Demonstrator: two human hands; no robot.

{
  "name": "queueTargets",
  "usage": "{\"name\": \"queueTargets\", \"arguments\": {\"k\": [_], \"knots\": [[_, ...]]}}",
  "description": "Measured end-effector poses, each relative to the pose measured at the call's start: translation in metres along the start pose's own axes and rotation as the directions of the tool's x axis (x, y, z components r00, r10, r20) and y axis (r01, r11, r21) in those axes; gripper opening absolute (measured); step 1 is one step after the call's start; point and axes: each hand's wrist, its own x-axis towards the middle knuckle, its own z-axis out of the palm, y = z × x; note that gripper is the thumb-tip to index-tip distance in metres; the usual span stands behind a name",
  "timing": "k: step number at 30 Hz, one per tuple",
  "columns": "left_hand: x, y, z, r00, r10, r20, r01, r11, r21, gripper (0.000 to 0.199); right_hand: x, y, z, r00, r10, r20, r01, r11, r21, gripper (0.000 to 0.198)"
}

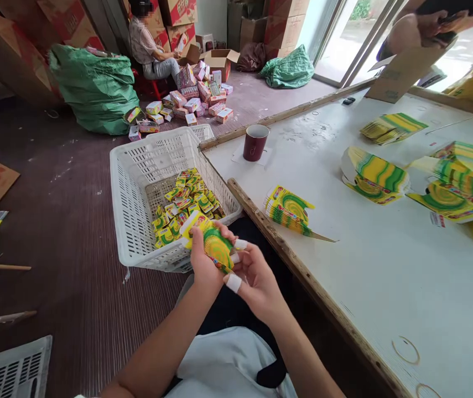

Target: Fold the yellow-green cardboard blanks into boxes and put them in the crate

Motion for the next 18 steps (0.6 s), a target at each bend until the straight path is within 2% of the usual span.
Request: {"name": "queueTargets", "arguments": {"k": [3,6,8,11,13,15,16,18], "knots": [[0.002,-0.001,0.0,0.991,-0.068,-0.115,0.052,0.989,-0.139,0.06,0.0,0.006,0.002,0.999,0.03,-0.011,-0.03,0.999,-0.04,0.048],[0.0,-0.009,-0.003,0.995,-0.074,-0.06,0.069,0.995,-0.078,0.066,0.007,0.009,-0.01,0.993,0.01,-0.12,-0.017,0.998,-0.057,0.04],[-0.003,-0.014,-0.005,0.999,-0.033,-0.011,0.033,0.999,-0.028,0.059,0.01,0.008,-0.02,0.985,-0.014,-0.172,0.007,0.999,-0.039,0.032],[-0.004,-0.016,-0.009,1.0,-0.013,0.012,0.013,1.0,0.022,0.04,0.011,0.005,-0.035,0.987,-0.015,-0.158,0.006,0.998,-0.059,0.016],[-0.001,-0.012,-0.015,0.998,-0.044,0.045,0.041,0.998,0.057,0.037,0.009,0.001,-0.045,0.986,-0.073,-0.153,0.047,0.984,-0.17,0.01],[0.005,-0.002,-0.024,0.991,-0.065,0.121,0.05,0.991,0.125,0.041,0.008,-0.005,-0.057,0.964,-0.223,-0.148,0.152,0.911,-0.384,0.014],[0.009,0.005,-0.03,0.982,-0.068,0.175,0.04,0.986,0.161,0.048,0.007,-0.009,-0.063,0.944,-0.309,-0.117,0.21,0.835,-0.509,0.018],[0.015,0.021,-0.041,0.952,-0.068,0.298,-0.004,0.972,0.234,0.07,0.006,-0.019,-0.073,0.901,-0.434,0.018,0.317,0.63,-0.709,0.026]]}}
